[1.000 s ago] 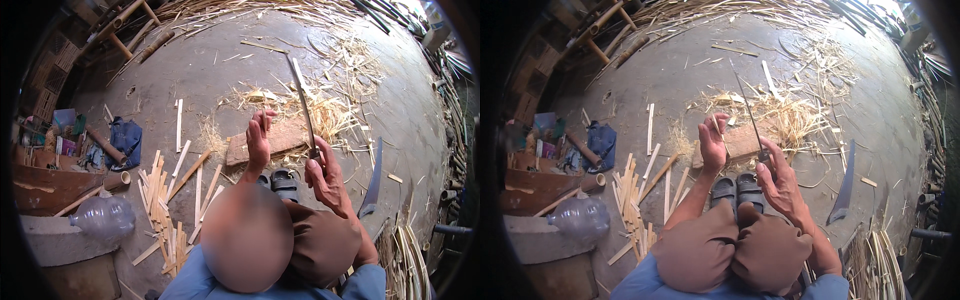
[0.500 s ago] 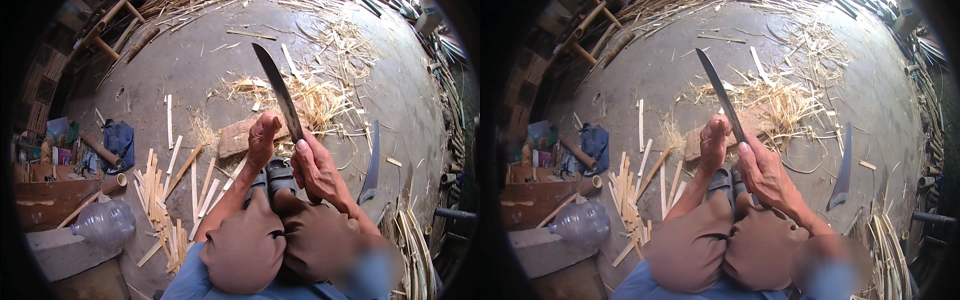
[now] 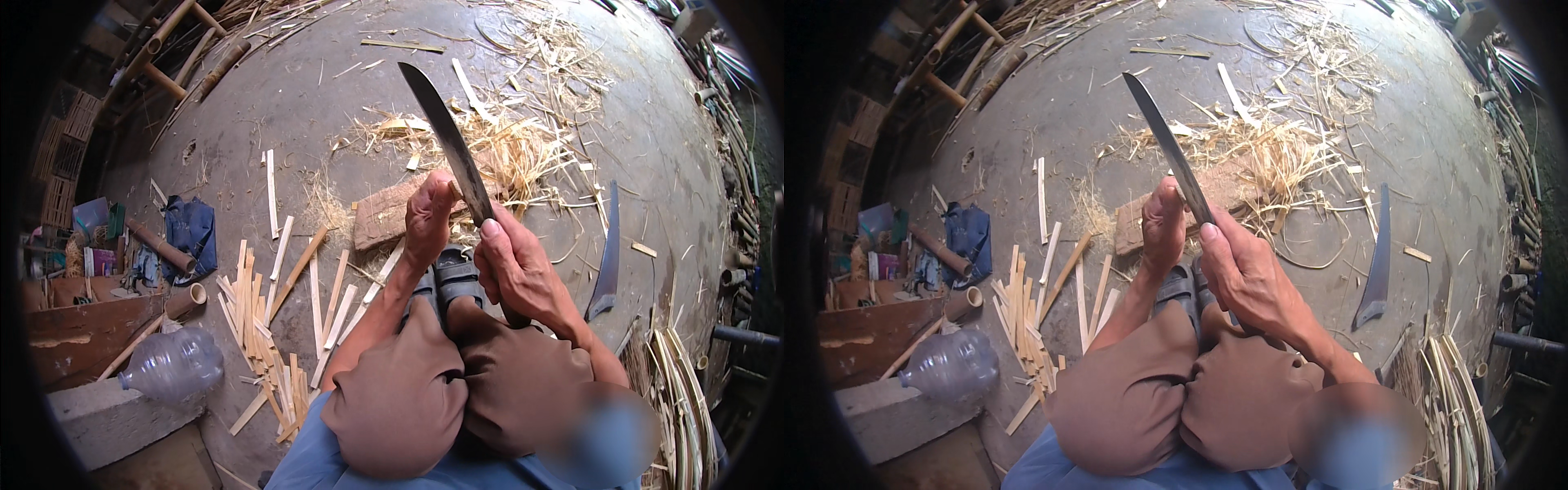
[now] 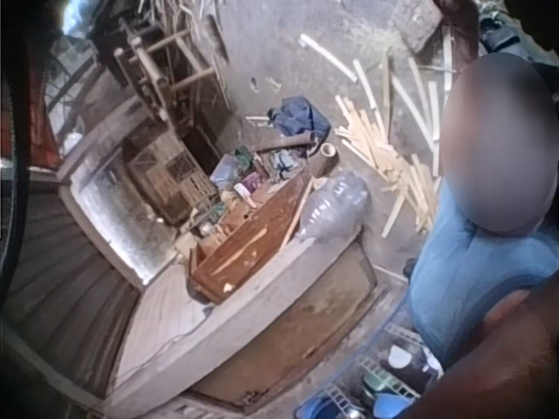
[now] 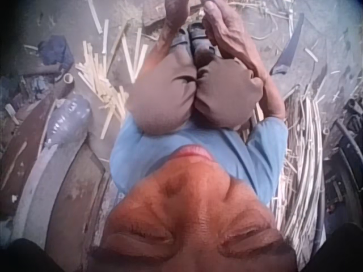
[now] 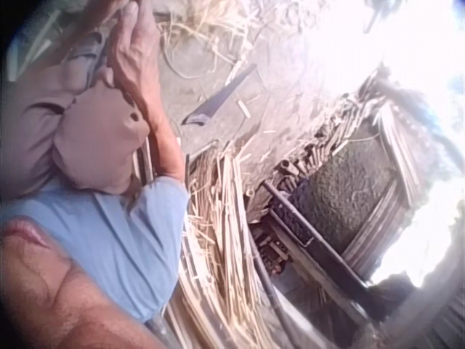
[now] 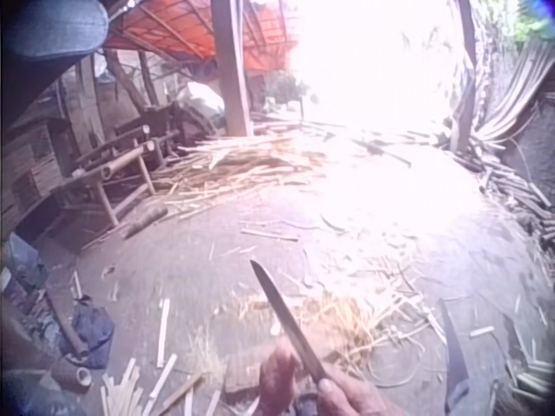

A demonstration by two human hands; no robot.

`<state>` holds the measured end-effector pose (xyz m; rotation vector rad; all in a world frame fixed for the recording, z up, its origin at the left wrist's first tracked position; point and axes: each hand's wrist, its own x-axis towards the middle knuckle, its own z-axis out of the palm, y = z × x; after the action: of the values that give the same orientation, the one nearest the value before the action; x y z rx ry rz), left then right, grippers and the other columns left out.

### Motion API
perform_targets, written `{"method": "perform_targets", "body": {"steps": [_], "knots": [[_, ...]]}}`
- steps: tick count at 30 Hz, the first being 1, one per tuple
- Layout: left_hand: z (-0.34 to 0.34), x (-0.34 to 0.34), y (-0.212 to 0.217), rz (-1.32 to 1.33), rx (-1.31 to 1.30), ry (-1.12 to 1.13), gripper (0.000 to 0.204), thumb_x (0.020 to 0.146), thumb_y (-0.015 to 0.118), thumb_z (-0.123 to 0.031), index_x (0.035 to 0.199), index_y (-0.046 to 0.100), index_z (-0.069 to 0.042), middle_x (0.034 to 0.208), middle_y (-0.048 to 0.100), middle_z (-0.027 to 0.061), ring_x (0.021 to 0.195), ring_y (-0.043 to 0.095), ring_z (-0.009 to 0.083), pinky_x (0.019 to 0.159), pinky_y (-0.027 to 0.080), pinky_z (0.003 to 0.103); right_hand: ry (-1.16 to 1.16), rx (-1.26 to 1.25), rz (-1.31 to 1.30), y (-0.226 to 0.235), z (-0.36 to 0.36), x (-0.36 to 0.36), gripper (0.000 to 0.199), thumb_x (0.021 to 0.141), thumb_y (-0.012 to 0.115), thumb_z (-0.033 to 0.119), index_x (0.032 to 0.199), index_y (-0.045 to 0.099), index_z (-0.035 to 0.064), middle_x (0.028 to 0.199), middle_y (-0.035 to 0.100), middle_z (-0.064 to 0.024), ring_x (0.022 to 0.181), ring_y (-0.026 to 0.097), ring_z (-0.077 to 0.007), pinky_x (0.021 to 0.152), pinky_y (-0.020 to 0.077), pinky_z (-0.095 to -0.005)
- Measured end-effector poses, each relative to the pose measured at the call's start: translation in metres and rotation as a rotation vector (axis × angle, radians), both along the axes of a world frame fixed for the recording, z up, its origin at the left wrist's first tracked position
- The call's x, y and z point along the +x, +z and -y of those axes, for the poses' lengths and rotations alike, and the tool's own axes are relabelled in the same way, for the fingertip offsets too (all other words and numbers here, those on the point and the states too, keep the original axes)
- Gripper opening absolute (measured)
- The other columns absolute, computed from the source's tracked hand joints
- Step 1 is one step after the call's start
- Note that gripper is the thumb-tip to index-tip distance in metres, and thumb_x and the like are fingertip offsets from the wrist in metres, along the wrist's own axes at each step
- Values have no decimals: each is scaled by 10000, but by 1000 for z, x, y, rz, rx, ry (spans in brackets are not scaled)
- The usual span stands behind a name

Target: The person sits on the floor and repeatedly picks up thin wooden strips, shaves them with a knife against a wooden block, and places the finished pieces into a pile. The person handles each strip one at a time, rotating it to shave different sides.

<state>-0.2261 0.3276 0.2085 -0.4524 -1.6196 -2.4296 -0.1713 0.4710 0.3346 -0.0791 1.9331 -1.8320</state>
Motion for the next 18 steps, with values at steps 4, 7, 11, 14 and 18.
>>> {"method": "perform_targets", "body": {"steps": [4,7,11,14,18], "knots": [[2,-1,-3,-18,-37,7,329,1068,448,-363,932,571,-90,798,477,-86,736,367,13,660,326,198,-7,-10,-16,-5,0,2,371,1077,379,223,1397,474,62,623,377,35,554,369,-59,505,341,-260],[2,-1,-4,-18,-61,21,329,1067,452,-360,931,577,-87,802,483,-84,743,377,14,665,335,199,-22,-2,-14,-4,0,2,379,1075,385,229,1403,472,61,632,390,27,567,383,-67,518,354,-261],[-1,1,2,-14,-52,27,335,1064,459,-362,935,580,-77,811,484,-80,755,384,15,671,343,199,-11,51,-13,-2,-1,2,392,1070,399,228,1428,454,76,647,416,3,581,414,-91,549,392,-285],[-2,1,2,5,-43,12,343,1062,461,-368,938,583,-72,816,480,-81,761,383,16,673,344,198,14,112,-102,-2,-4,0,407,1066,402,218,1452,422,92,672,518,-87,602,529,-189,605,447,-337],[-2,-4,0,-22,2,-11,346,1061,461,-373,938,588,-75,814,463,-86,758,374,18,669,340,200,29,219,-232,-1,0,2,449,1045,422,180,1486,349,132,808,624,-281,767,650,-455,689,487,-454]]}}
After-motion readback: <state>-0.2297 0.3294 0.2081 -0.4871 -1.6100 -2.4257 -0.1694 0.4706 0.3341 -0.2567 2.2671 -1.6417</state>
